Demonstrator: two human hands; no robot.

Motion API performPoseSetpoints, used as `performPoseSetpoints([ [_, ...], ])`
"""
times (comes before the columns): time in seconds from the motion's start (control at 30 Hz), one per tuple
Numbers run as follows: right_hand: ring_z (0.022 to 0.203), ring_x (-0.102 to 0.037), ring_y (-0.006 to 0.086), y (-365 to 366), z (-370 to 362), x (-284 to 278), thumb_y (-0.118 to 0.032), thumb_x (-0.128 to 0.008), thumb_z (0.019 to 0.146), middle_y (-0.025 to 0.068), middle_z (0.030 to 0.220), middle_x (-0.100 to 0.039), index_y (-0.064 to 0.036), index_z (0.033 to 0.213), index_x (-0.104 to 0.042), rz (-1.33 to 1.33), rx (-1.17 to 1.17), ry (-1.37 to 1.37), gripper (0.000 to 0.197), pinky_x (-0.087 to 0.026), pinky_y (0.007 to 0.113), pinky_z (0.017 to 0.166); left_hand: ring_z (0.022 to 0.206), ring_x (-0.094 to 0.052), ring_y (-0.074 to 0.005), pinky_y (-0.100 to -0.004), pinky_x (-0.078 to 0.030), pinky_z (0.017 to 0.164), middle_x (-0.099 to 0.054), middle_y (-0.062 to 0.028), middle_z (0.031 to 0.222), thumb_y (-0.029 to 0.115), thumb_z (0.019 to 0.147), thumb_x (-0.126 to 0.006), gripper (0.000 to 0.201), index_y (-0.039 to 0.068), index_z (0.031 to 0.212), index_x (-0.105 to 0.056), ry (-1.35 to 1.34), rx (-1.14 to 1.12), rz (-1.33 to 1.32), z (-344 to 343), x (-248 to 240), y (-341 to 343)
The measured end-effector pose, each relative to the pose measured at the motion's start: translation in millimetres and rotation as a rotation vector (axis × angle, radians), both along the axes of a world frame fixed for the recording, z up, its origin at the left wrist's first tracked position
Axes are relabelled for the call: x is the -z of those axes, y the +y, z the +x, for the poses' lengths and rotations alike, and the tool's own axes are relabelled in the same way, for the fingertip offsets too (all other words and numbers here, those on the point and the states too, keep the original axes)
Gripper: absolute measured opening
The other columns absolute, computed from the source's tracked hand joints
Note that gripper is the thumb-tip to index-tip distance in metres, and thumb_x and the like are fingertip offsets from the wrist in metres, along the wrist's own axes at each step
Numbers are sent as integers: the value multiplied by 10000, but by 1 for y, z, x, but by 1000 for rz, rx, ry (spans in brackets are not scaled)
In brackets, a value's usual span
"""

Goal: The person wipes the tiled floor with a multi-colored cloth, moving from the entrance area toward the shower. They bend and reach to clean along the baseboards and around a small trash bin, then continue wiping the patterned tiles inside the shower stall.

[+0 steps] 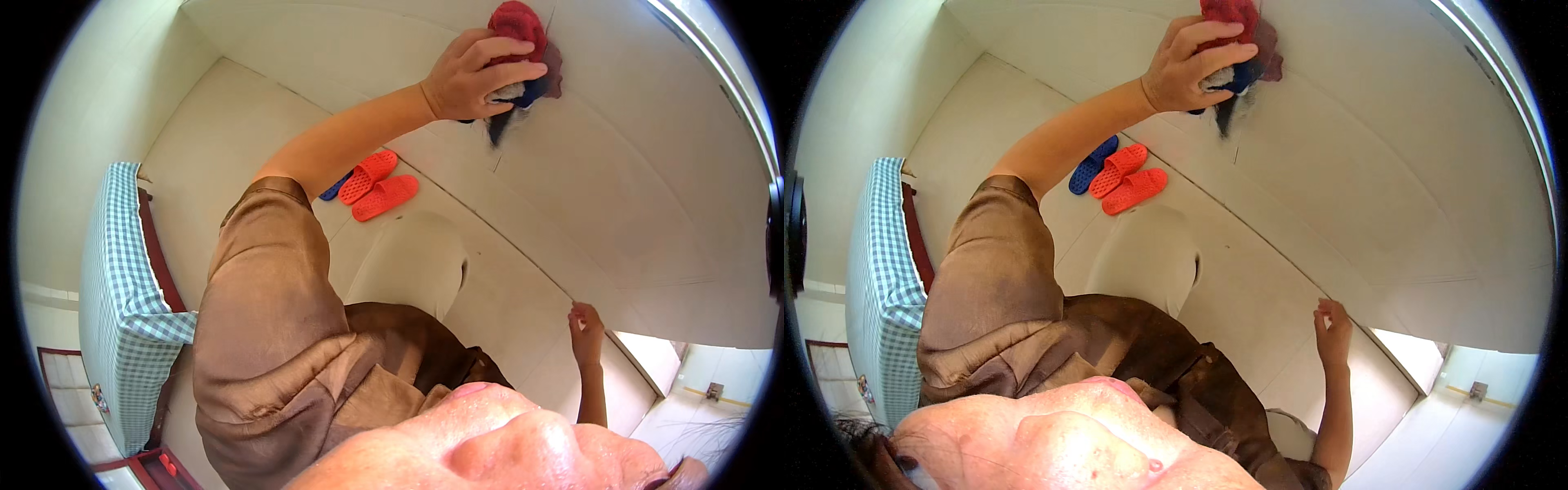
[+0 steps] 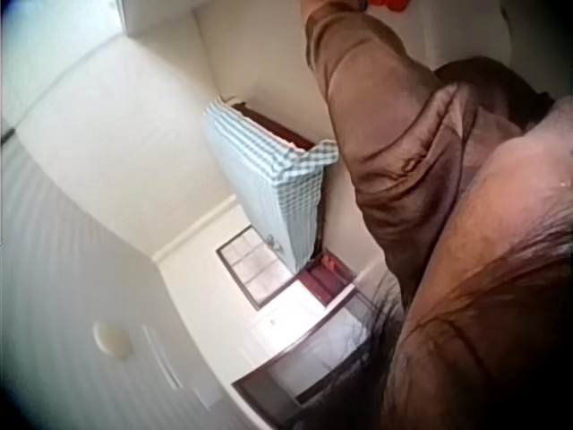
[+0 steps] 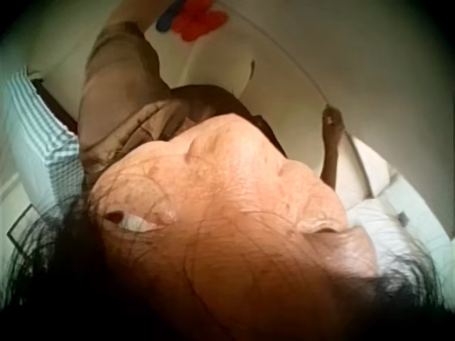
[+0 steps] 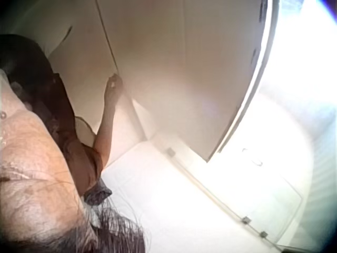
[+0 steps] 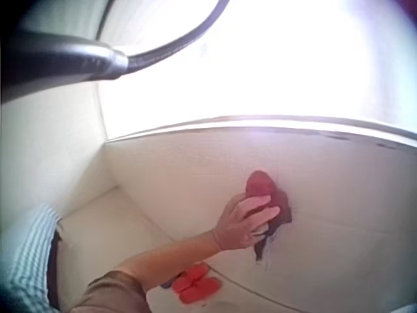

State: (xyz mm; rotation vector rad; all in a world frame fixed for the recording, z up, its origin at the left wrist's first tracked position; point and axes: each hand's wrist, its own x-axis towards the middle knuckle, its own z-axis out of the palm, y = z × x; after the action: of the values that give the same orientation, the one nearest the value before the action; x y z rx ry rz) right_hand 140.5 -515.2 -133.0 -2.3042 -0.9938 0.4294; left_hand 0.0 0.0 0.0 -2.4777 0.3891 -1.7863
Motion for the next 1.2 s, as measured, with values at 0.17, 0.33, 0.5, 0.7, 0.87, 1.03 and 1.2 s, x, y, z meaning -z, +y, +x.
performPoseSetpoints([
  [0.17,844,-655,191,-7,-16,51,-87,-635,906,99,978,-693,-31,1089,-643,45,116,152,192,-523,323,760,1400,-303,-405,-450,-235,1174,-194,-175,1570,224,871,-691,853,54,1526,-173,-177,-387,-116,-37,-33,73],
  [0.33,851,-652,186,12,-23,50,-101,-615,929,110,977,-693,-5,1085,-640,107,102,219,185,-522,310,761,1055,-584,-269,-357,-479,906,-596,-152,1149,191,923,-621,466,-41,1298,-471,-751,-430,-710,-86,-73,255],
  [0.5,850,-648,181,10,-25,50,-113,-613,937,105,978,-692,-1,1085,-640,76,99,205,187,-521,312,761,962,-574,-233,-367,-466,891,-578,-129,1109,115,909,-592,397,-32,1264,-492,-619,102,-649,-30,-115,123],
  [0.7,844,-648,166,7,-23,65,-119,-623,935,86,960,-691,-15,1079,-649,27,83,242,180,-520,306,748,1330,-368,-379,-448,-305,1114,-386,-228,1410,129,696,-763,871,-21,1436,-329,-284,-284,-55,-25,-67,61],
  [0.87,831,-647,153,8,-17,68,-129,-619,940,74,945,-687,-19,1077,-651,99,85,181,179,-511,286,728,1260,-442,-350,-414,-363,1054,-431,-231,1363,101,776,-666,681,-35,1382,-384,-367,-424,-754,-89,-89,199],
  [1.03,832,-647,154,14,-16,58,-127,-610,943,87,950,-688,-11,1079,-647,109,81,158,182,-514,288,719,1247,-456,-324,-394,-354,1071,-433,-191,1351,57,772,-630,660,-25,1378,-381,-462,-267,-595,-64,-70,190],
  [1.2,831,-657,190,26,-28,36,-107,-606,936,106,970,-691,-11,1078,-644,35,47,150,176,-526,315,717,1301,-396,-403,-461,-331,1084,-395,-257,1412,84,725,-660,715,-38,1386,-416,-250,-90,-57,7,-18,15],
])
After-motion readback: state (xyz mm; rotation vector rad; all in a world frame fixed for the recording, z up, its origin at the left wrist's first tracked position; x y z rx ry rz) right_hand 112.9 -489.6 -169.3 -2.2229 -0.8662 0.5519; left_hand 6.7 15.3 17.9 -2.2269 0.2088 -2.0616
